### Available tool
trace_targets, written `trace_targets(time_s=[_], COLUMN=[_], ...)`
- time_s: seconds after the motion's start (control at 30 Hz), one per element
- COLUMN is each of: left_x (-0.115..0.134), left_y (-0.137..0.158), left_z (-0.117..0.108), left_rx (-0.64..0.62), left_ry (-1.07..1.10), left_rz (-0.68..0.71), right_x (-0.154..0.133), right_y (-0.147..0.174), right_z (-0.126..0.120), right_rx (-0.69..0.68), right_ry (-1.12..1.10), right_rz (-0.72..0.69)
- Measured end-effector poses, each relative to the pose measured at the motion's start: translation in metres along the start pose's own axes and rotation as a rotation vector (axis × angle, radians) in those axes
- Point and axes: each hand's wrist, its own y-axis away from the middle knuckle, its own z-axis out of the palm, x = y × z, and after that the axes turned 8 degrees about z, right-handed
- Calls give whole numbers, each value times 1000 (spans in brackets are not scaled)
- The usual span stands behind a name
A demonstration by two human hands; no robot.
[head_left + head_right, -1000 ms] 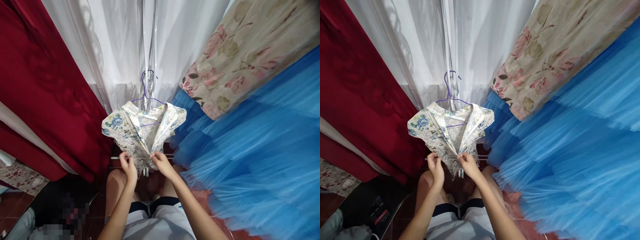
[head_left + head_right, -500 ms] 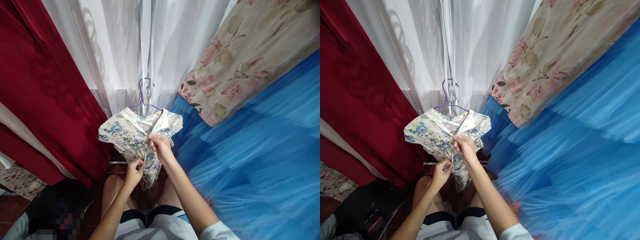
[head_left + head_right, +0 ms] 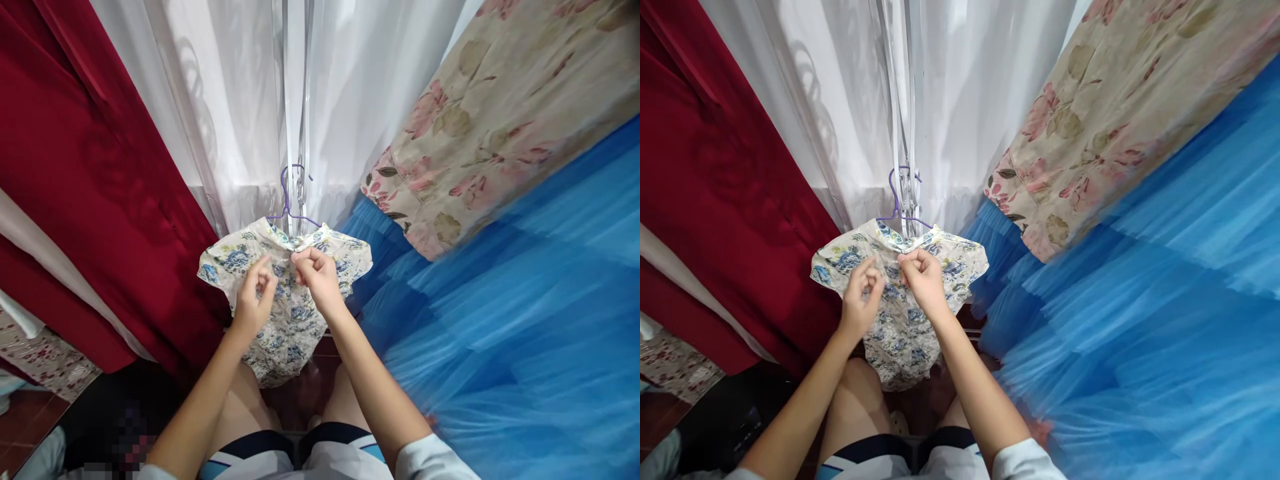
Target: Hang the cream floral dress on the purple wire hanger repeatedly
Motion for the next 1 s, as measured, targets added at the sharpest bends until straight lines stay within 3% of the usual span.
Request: trace_targets(time_s=[0.1,0.17,0.23,0.33,0.43,0.5,0.57,0.63,0.7,0.83,0.93,1.0], left_x=[23,33,40,43,31,12,-13,-39,-63,-90,-82,-64], left_y=[-47,-60,-64,-72,-93,-106,-109,-99,-76,-17,15,29], left_z=[8,15,19,12,-20,-47,-70,-80,-78,-54,-31,-12], left_rx=[-132,-187,-161,42,326,516,702,786,760,663,565,434], left_ry=[-105,-191,-235,-202,-153,-73,134,335,425,470,537,616], left_rz=[104,164,223,305,319,223,-36,-337,-556,-814,-882,-852], right_x=[-7,-3,10,36,51,51,47,47,53,81,99,102], right_y=[-3,-7,-11,-11,1,13,26,36,41,47,56,65], right_z=[-1,-1,-2,-6,-12,-13,-11,-7,-5,-25,-56,-71], right_rx=[-55,-22,62,117,70,23,-27,-63,-72,19,30,2], right_ry=[113,163,204,289,323,331,349,356,335,299,388,464], right_rz=[-54,-94,-141,-134,-78,-63,-50,-34,-9,80,189,231])
